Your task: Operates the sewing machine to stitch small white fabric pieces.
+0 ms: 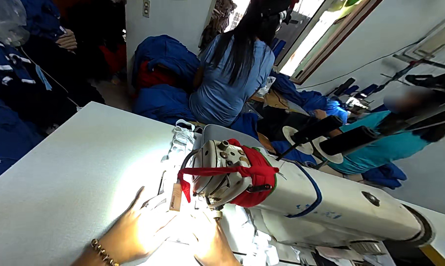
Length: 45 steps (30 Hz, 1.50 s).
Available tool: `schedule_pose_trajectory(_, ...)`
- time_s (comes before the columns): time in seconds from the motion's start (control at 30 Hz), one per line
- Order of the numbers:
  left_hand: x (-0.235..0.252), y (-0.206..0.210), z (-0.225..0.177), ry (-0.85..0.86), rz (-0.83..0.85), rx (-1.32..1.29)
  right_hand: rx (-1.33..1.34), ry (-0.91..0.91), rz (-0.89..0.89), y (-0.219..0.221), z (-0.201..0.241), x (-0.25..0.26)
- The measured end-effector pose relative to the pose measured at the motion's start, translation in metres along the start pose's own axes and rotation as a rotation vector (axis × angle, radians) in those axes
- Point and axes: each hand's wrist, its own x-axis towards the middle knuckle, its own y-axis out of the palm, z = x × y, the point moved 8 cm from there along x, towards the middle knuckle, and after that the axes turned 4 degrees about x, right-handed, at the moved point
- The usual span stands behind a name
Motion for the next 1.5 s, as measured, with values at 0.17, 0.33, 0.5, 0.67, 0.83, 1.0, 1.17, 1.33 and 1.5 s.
schedule_pose_trajectory(0.17, 0.000, -0.003, 0.001, -0.021, 0.033, -0.029, -0.018, -0.006, 0.003, 0.001, 0.000, 0.002)
schedule_pose_trajectory(0.33, -0.001, -0.002, 0.001, -0.018, 0.023, -0.015, -0.012, -0.013, -0.008, 0.000, 0.003, 0.001)
schedule_pose_trajectory(0.5, 0.000, -0.001, 0.002, -0.024, 0.010, -0.015, 0.213, 0.163, -0.026, -0.001, -0.007, 0.001)
schedule_pose_trajectory(0.67, -0.002, -0.001, 0.002, -0.028, 0.015, -0.031, 0.189, 0.251, 0.113, 0.004, -0.005, 0.007)
schedule_pose_trajectory(0.83, -0.001, -0.004, 0.000, -0.012, -0.040, -0.018, 0.012, 0.192, 0.128, 0.002, 0.010, 0.004)
schedule_pose_trajectory(1.0, -0.001, -0.001, 0.002, -0.032, -0.011, -0.012, 0.051, 0.244, 0.118, 0.002, 0.008, 0.001)
schedule_pose_trajectory(1.17, -0.001, 0.000, 0.002, -0.030, 0.010, 0.003, 0.081, 0.312, 0.130, 0.002, 0.007, -0.002)
schedule_pose_trajectory(1.33, -0.001, -0.005, 0.000, -0.005, -0.029, 0.005, 0.073, 0.301, 0.098, 0.003, 0.007, -0.005)
schedule_pose_trajectory(1.5, 0.000, -0.003, 0.001, -0.013, 0.011, -0.004, 0.029, 0.277, 0.095, 0.004, 0.010, -0.005)
